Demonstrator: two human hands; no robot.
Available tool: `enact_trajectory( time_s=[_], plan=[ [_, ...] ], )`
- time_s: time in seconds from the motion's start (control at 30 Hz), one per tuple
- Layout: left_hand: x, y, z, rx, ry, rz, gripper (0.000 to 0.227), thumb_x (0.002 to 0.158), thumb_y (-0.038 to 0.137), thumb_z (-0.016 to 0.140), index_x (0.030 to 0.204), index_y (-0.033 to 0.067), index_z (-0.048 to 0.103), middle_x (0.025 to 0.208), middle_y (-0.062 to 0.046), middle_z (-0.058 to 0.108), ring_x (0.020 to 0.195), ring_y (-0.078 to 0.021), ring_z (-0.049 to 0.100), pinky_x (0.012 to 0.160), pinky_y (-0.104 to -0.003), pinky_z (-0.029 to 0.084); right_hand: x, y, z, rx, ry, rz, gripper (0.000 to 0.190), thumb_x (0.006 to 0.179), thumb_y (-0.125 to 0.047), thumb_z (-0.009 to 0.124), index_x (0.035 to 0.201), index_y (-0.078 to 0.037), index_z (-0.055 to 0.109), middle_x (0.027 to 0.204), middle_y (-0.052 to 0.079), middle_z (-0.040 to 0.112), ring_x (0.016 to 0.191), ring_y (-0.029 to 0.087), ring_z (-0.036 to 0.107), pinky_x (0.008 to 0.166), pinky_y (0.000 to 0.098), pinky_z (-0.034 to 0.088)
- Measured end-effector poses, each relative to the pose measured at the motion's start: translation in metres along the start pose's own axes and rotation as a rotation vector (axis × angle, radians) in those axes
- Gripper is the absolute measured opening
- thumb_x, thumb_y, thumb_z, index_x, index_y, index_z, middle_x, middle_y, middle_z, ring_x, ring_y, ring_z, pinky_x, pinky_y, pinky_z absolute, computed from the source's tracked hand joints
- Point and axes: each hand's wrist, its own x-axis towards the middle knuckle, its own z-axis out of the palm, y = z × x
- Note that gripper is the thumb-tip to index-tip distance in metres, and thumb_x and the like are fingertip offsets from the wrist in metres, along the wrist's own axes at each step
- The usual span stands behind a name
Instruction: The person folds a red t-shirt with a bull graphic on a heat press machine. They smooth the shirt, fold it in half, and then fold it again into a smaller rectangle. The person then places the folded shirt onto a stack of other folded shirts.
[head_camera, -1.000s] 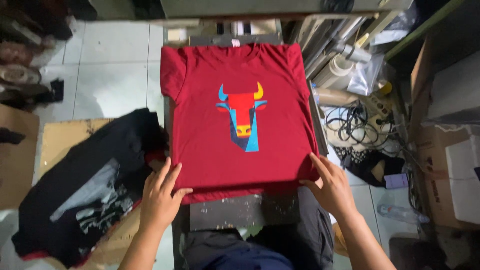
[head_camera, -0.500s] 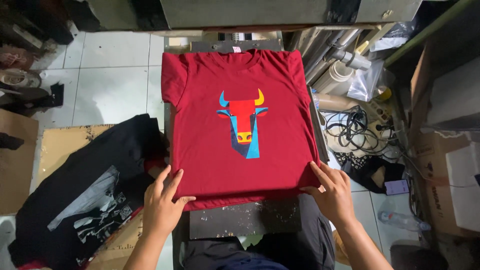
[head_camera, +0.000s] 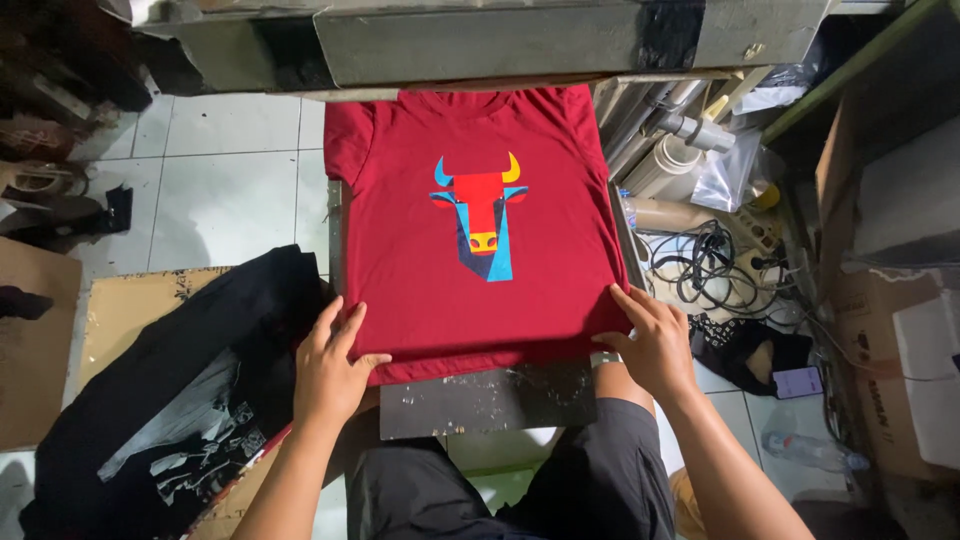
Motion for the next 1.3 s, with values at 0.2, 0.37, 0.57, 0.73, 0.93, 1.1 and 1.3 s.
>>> enact_trajectory(
  time_s=[0.2,0.37,0.57,0.73,0.93,1.1,1.3],
  plan=[
    [0.024,-0.004,0.008,0.008,-0.043,-0.040,0.082,0.069,0.051,0.084,0.144,0.0259,0.061,0.156,-0.006,0.049,0.134,-0.0341,0.056,0.112,-0.051,0.045,0.026,0.008,0.007,0.019,-0.040,0.029,0.085,0.068,-0.038,0.089,0.148,-0.032,0.059,0.139,0.001,0.066,0.129,0.022,0.061,0.113,0.0474,0.036],
    [0.038,-0.015,0.019,0.028,-0.047,-0.024,0.084,0.069,0.053,0.084,0.145,0.0262,0.060,0.156,-0.006,0.048,0.136,-0.0335,0.054,0.112,-0.049,0.046,0.042,0.000,0.005,0.011,-0.058,0.059,0.084,0.071,-0.040,0.089,0.149,-0.030,0.059,0.140,0.003,0.066,0.131,0.023,0.060,0.115,0.0467,0.034],
    [0.054,-0.019,0.023,0.043,-0.047,-0.013,0.086,0.068,0.052,0.086,0.145,0.0263,0.060,0.156,-0.006,0.048,0.136,-0.0320,0.055,0.112,-0.047,0.047,0.059,-0.007,0.001,0.030,-0.093,0.083,0.082,0.074,-0.043,0.087,0.149,-0.027,0.059,0.140,0.007,0.066,0.131,0.026,0.060,0.114,0.0491,0.033],
    [0.052,-0.005,0.015,0.057,-0.134,-0.080,0.084,0.074,0.050,0.082,0.150,0.0267,0.054,0.161,-0.005,0.042,0.140,-0.0336,0.051,0.113,-0.048,0.046,0.054,-0.005,0.006,-0.008,-0.078,0.068,0.081,0.074,-0.043,0.087,0.148,-0.029,0.059,0.141,0.003,0.064,0.128,0.023,0.062,0.112,0.0487,0.037],
    [0.073,0.048,0.006,0.172,-0.129,-0.064,0.085,0.074,0.061,0.080,0.147,0.0243,0.056,0.168,-0.009,0.030,0.149,-0.0444,0.033,0.111,-0.058,0.036,0.076,-0.071,-0.012,-0.121,0.003,-0.083,0.086,0.062,-0.063,0.086,0.134,-0.020,0.067,0.150,0.011,0.055,0.127,0.034,0.060,0.105,0.0537,0.044],
    [0.082,0.117,0.046,0.140,-0.245,0.284,0.059,0.105,0.028,0.045,0.161,0.0182,0.032,0.170,-0.016,0.021,0.154,-0.0394,0.025,0.120,-0.062,0.020,0.080,-0.154,0.043,-0.094,0.006,-0.426,0.061,0.099,-0.048,0.061,0.150,-0.016,0.051,0.156,0.018,0.047,0.143,0.040,0.045,0.111,0.0631,0.037],
    [0.070,0.088,0.025,0.285,-0.329,0.141,0.065,0.108,0.052,0.032,0.163,0.0160,0.030,0.169,-0.015,0.026,0.156,-0.0320,0.023,0.124,-0.055,0.014,0.063,-0.109,0.012,-0.228,-0.076,-0.325,0.066,0.105,-0.054,0.046,0.157,-0.014,0.043,0.161,0.017,0.042,0.148,0.034,0.040,0.119,0.0557,0.029]
  ],
)
